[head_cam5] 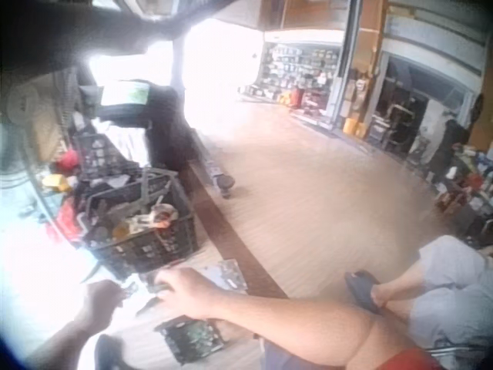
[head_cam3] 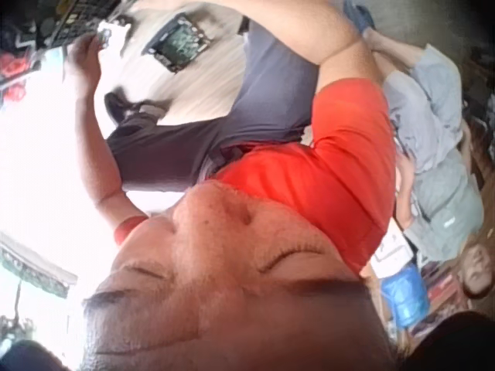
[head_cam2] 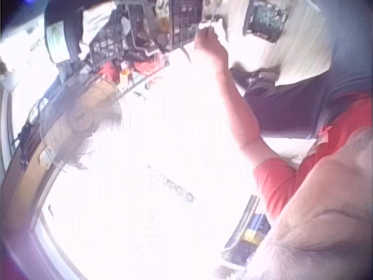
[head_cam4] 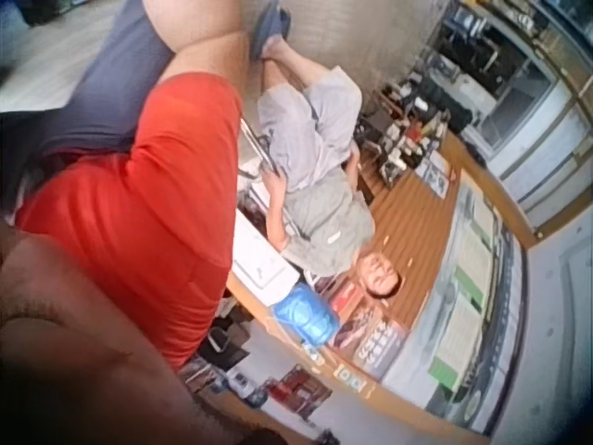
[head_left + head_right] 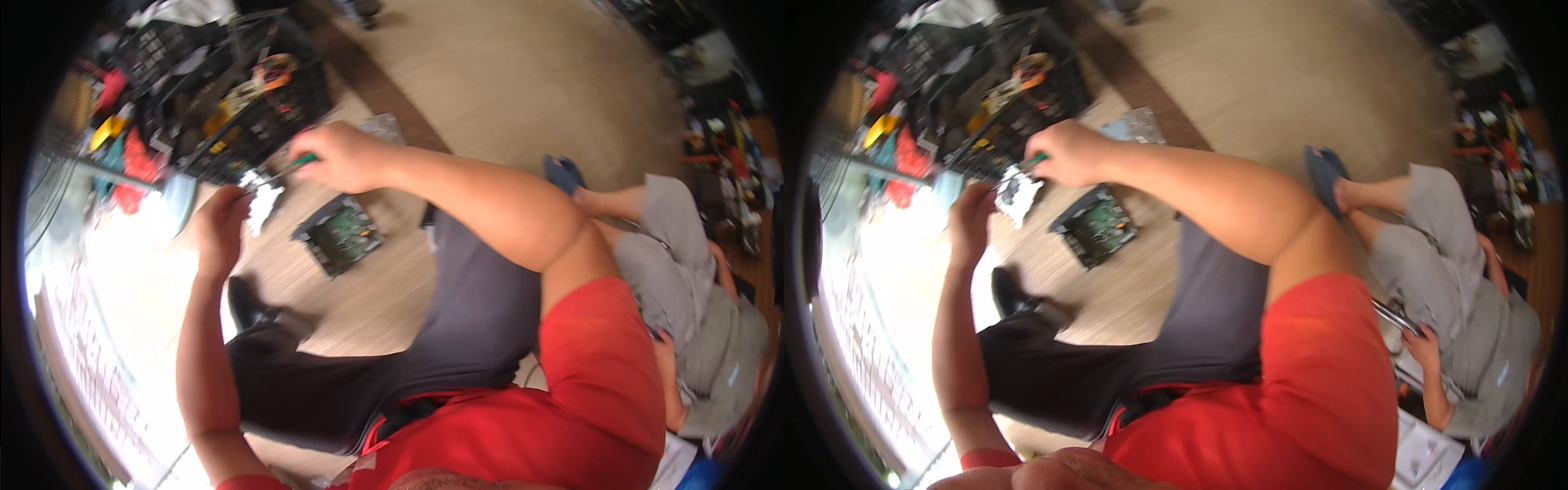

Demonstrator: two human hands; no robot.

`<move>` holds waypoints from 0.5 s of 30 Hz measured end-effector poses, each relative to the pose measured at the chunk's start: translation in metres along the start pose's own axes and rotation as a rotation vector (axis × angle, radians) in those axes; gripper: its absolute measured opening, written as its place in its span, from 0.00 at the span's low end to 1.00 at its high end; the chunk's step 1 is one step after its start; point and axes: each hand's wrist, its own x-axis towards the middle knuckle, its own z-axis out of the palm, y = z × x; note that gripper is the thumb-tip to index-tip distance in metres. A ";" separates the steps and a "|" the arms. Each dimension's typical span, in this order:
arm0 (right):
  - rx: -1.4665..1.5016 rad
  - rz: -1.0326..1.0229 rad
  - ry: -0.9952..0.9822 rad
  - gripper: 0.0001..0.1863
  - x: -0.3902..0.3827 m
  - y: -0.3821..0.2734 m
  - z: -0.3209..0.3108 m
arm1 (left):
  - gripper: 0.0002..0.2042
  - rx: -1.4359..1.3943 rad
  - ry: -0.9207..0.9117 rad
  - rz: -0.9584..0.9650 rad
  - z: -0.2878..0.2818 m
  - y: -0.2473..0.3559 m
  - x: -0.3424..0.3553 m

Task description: The person sits on the floor and uses a screwdriver to dismantle or repair an electronic component, handling small internal parts and a metal cover.

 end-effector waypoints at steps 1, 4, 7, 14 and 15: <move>-0.049 -0.048 0.044 0.14 -0.002 0.001 -0.001 | 0.06 0.035 -0.003 -0.003 0.000 0.007 0.001; -0.012 -0.038 0.025 0.12 0.000 -0.005 -0.001 | 0.06 0.156 0.020 -0.033 -0.005 0.004 -0.001; 0.003 -0.029 0.009 0.12 -0.001 -0.007 0.000 | 0.07 0.146 0.024 -0.019 -0.003 0.007 -0.004; -0.035 -0.021 -0.002 0.13 0.000 -0.009 0.000 | 0.07 0.227 0.023 0.031 -0.006 0.010 -0.006; -0.040 -0.040 0.010 0.13 0.000 -0.008 0.001 | 0.07 0.227 0.023 0.028 -0.006 0.010 -0.006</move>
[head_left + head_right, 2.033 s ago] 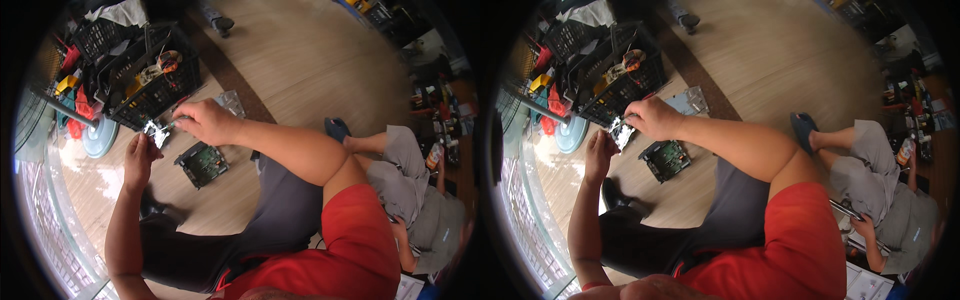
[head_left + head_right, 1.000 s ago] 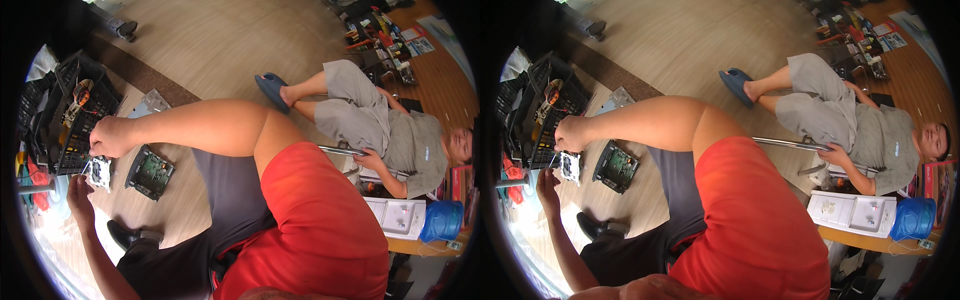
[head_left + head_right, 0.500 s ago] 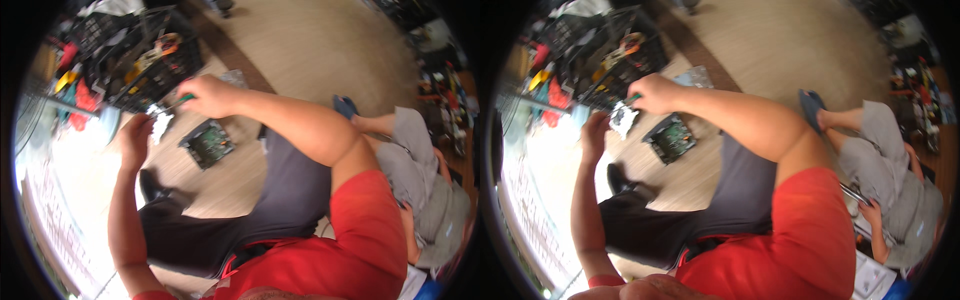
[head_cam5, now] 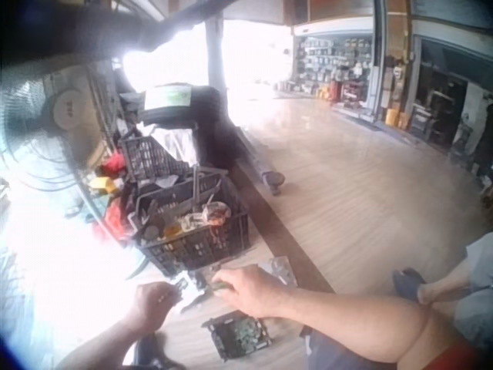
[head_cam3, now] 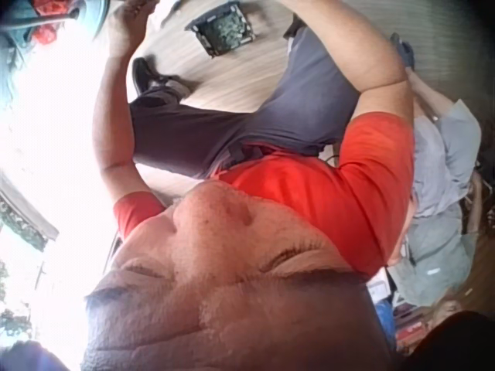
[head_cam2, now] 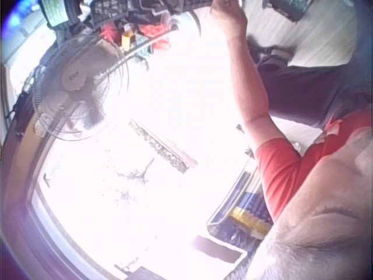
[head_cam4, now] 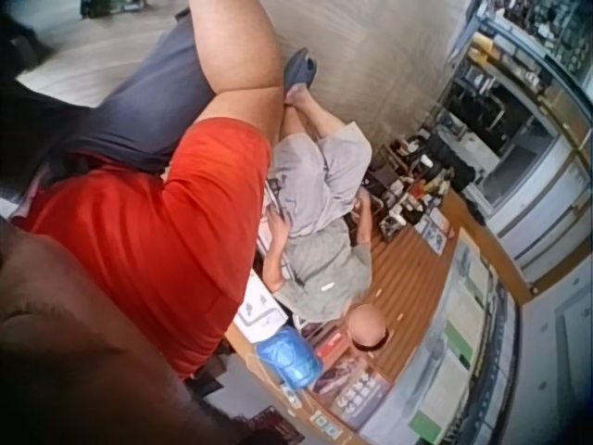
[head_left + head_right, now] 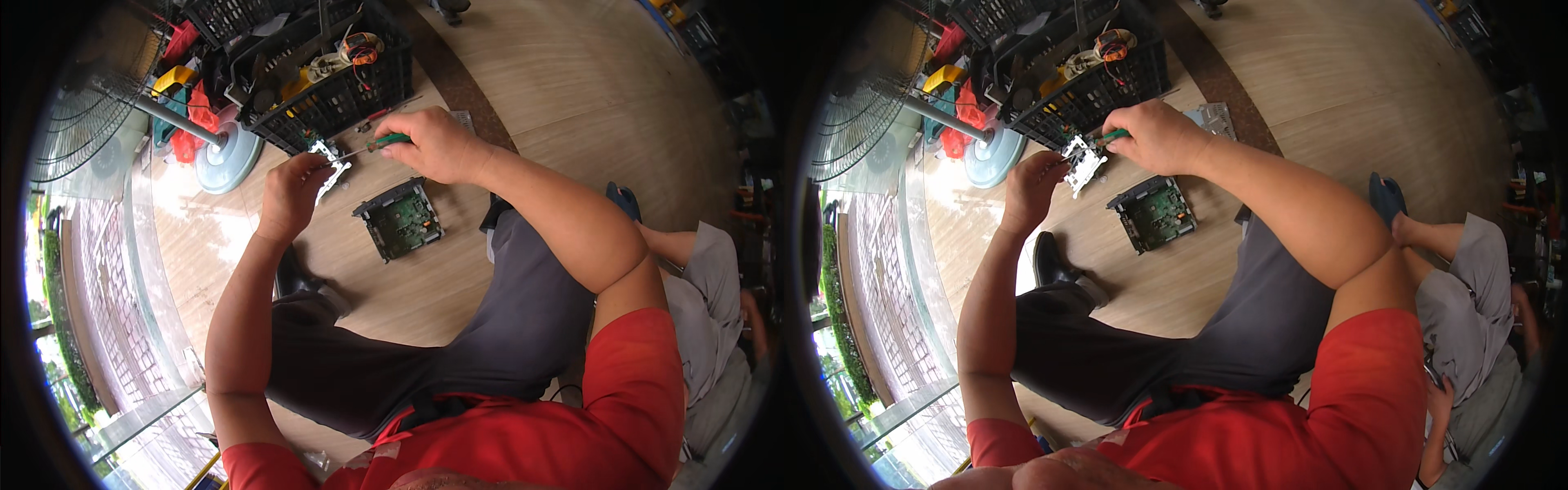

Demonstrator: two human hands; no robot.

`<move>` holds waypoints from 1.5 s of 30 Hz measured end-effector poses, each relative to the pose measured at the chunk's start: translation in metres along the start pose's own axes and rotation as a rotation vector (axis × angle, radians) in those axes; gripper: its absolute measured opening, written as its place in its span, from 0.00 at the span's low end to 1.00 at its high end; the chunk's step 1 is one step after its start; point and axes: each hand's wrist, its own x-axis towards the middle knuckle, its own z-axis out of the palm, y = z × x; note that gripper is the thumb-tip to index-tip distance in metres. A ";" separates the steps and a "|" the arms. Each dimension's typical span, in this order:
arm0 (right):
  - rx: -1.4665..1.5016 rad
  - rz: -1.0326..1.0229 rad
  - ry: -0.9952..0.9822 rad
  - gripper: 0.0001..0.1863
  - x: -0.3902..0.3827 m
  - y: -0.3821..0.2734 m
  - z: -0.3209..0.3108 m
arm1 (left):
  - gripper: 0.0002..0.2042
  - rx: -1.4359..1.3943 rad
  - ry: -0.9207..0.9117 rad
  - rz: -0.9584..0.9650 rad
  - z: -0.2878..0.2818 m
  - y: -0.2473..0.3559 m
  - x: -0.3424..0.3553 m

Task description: The person sits on the floor and uses a screwdriver to dismantle or repair an electronic component, handling small internal parts and a metal cover.

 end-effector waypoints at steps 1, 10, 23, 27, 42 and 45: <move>0.001 -0.001 -0.002 0.13 0.000 -0.001 0.000 | 0.07 0.015 -0.002 0.005 0.000 0.000 0.000; 0.020 -0.077 0.082 0.10 0.002 -0.005 -0.001 | 0.06 0.103 -0.012 0.161 0.000 0.000 0.001; -0.002 -0.067 0.093 0.09 -0.001 -0.002 -0.006 | 0.07 0.145 -0.040 0.240 0.011 0.000 0.004; 0.010 -0.112 0.112 0.09 -0.002 -0.005 -0.008 | 0.07 0.169 -0.088 0.241 0.015 -0.001 0.003; -0.008 -0.079 0.092 0.12 0.001 -0.013 0.003 | 0.05 0.156 -0.092 0.213 0.008 -0.003 -0.005; -0.026 0.005 0.042 0.12 0.001 -0.022 -0.007 | 0.06 0.150 -0.118 0.202 0.005 0.003 -0.001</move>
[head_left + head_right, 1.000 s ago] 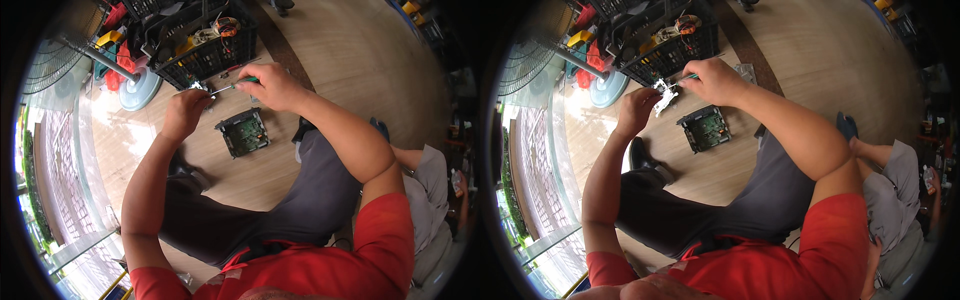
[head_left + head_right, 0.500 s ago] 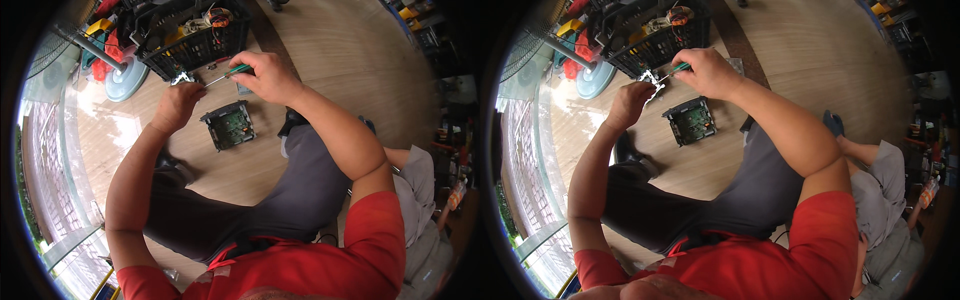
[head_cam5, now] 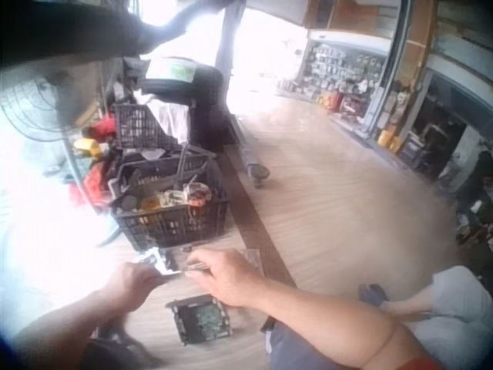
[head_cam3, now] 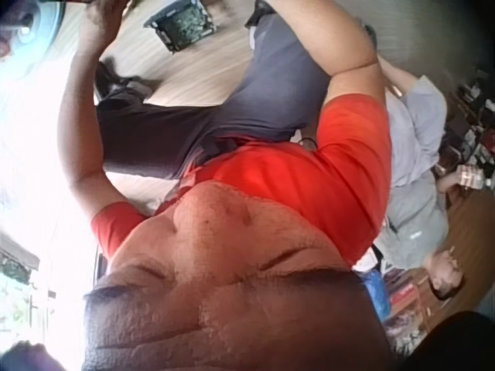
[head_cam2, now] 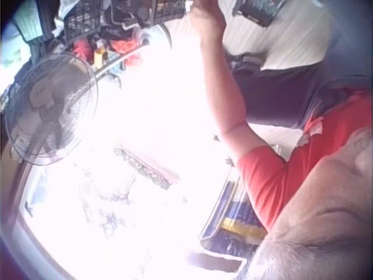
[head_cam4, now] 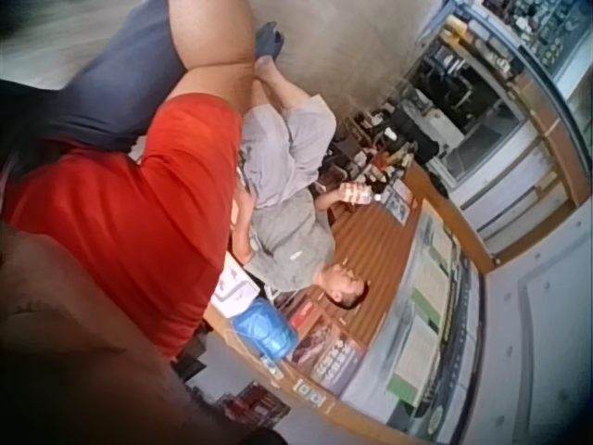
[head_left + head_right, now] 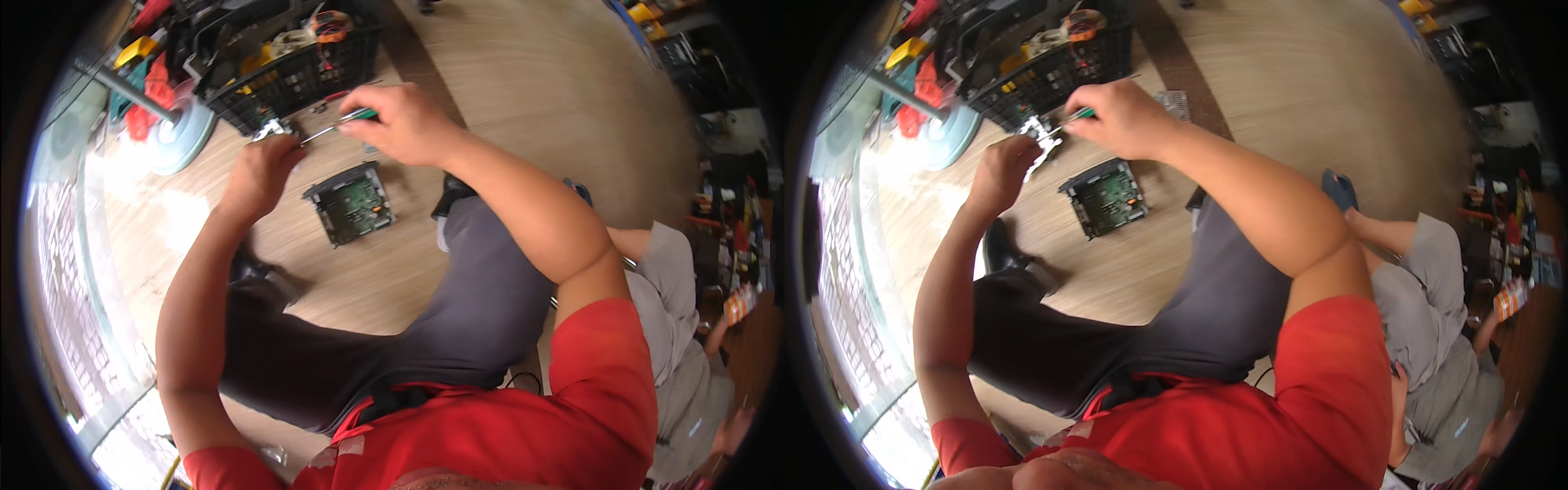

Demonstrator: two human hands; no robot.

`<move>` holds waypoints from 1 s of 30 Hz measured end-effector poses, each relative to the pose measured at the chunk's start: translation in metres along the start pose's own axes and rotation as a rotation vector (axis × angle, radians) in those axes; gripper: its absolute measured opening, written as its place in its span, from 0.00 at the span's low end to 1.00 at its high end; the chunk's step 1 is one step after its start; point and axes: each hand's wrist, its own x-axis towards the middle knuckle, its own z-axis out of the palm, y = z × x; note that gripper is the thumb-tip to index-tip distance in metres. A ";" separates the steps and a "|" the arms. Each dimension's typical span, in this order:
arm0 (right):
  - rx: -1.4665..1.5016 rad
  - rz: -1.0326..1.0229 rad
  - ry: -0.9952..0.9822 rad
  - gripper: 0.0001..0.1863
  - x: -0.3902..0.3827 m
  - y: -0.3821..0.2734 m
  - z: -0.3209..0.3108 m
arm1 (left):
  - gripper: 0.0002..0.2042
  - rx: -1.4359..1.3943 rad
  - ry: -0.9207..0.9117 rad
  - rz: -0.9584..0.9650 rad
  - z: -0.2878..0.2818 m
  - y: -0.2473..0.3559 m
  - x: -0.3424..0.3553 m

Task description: The person sits on the floor and uses a screwdriver to dismantle or repair an electronic component, handling small internal parts and a metal cover.

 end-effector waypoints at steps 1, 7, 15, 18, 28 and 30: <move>0.008 -0.056 0.051 0.13 -0.004 0.012 0.000 | 0.06 -0.028 -0.021 -0.011 0.003 0.007 0.006; 0.036 -0.088 0.057 0.13 0.009 0.037 0.026 | 0.07 -0.199 -0.037 -0.131 0.024 -0.046 -0.007; -0.281 0.023 -0.169 0.17 0.009 0.054 0.027 | 0.10 -0.214 -0.071 -0.090 0.038 -0.036 0.009; -0.344 0.038 -0.239 0.17 0.011 0.057 0.032 | 0.10 -0.234 -0.080 -0.068 0.036 -0.027 0.010; -0.436 0.059 -0.384 0.15 0.012 0.048 0.044 | 0.09 -0.396 -0.050 -0.103 0.039 -0.027 0.013; -0.464 0.090 -0.385 0.15 0.013 0.052 0.047 | 0.09 -0.378 -0.039 -0.124 0.039 -0.025 0.016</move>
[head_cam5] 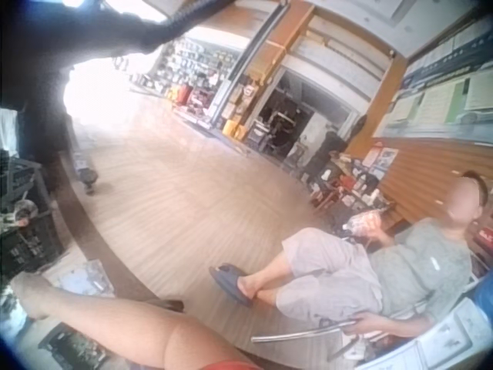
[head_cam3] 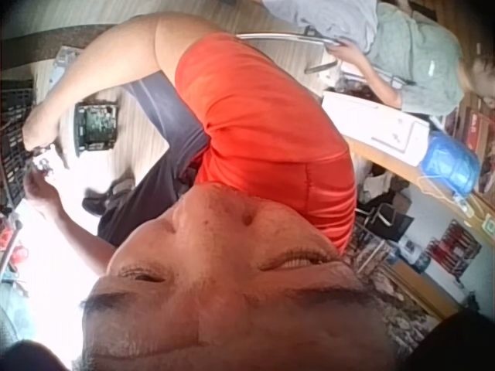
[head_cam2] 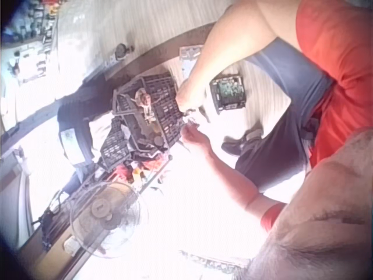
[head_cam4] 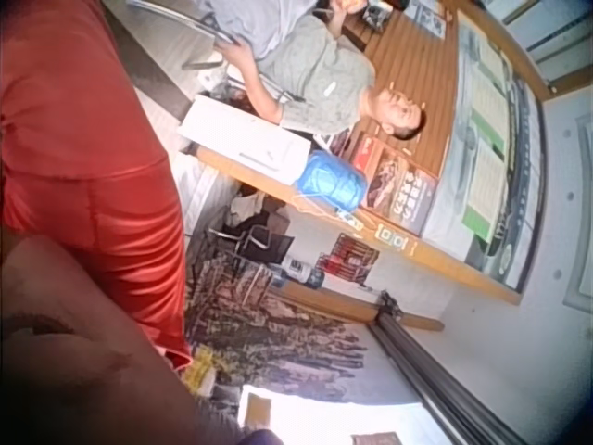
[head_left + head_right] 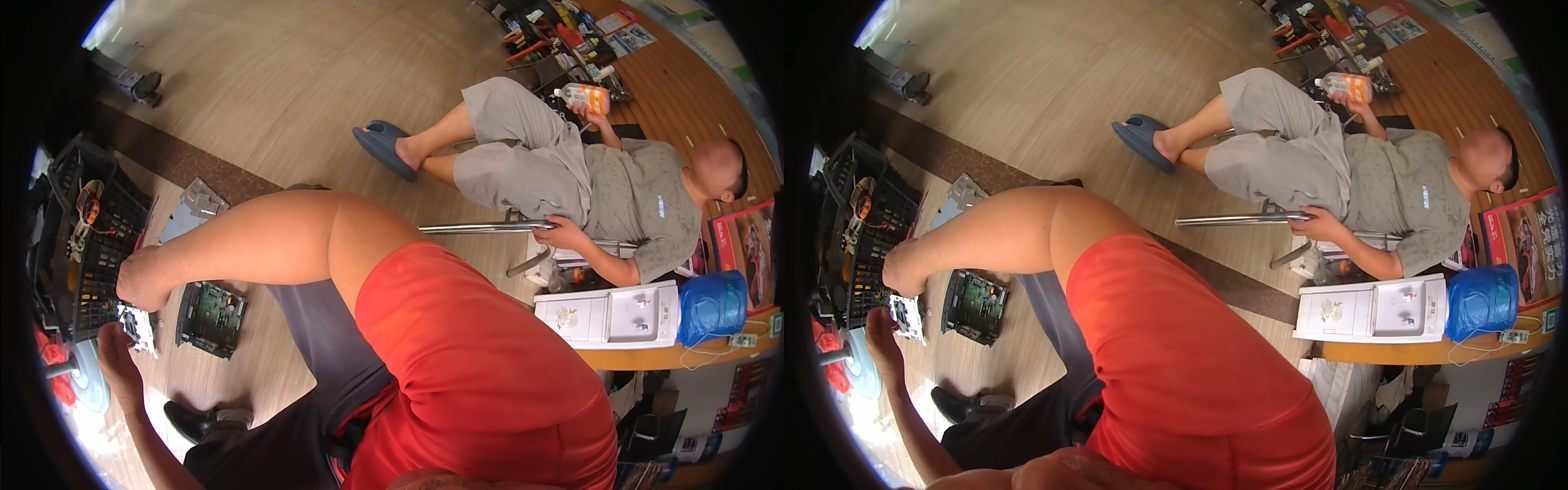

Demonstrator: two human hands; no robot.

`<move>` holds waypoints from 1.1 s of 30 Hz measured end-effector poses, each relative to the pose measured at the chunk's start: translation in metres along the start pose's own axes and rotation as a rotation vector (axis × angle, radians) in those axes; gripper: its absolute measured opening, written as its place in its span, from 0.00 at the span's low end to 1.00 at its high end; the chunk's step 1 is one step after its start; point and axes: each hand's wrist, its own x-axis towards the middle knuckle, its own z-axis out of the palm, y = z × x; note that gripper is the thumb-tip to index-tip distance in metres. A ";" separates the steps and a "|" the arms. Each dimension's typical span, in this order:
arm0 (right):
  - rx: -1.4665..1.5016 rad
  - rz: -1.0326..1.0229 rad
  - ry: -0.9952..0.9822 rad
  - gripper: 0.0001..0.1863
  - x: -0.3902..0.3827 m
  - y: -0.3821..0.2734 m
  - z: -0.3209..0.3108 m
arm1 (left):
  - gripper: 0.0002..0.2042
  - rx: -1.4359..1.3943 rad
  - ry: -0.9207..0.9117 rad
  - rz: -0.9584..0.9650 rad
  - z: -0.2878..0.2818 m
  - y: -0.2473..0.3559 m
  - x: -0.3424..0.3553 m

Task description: The person sits on the floor and uses a screwdriver to dismantle or repair an electronic component, handling small internal parts and a metal cover.

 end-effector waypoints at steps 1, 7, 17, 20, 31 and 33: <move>-0.021 0.028 -0.009 0.15 0.000 -0.003 -0.003 | 0.09 0.019 0.020 -0.022 -0.001 0.000 0.000; 0.129 0.042 0.110 0.13 -0.003 -0.006 -0.012 | 0.12 -0.193 0.027 -0.140 -0.010 -0.014 0.002; 0.472 -0.103 0.579 0.14 0.004 -0.022 -0.001 | 0.16 -0.462 -0.087 -0.178 0.010 0.024 -0.001; 0.482 -0.166 0.587 0.15 0.005 -0.020 -0.001 | 0.16 -0.527 -0.067 -0.206 0.011 0.023 0.004; 0.374 -0.130 0.650 0.10 0.013 -0.006 0.004 | 0.15 -0.856 -0.136 -0.304 0.013 0.038 0.016; 0.342 -0.131 0.668 0.09 0.013 -0.005 0.006 | 0.15 -0.893 -0.128 -0.331 0.013 0.042 0.016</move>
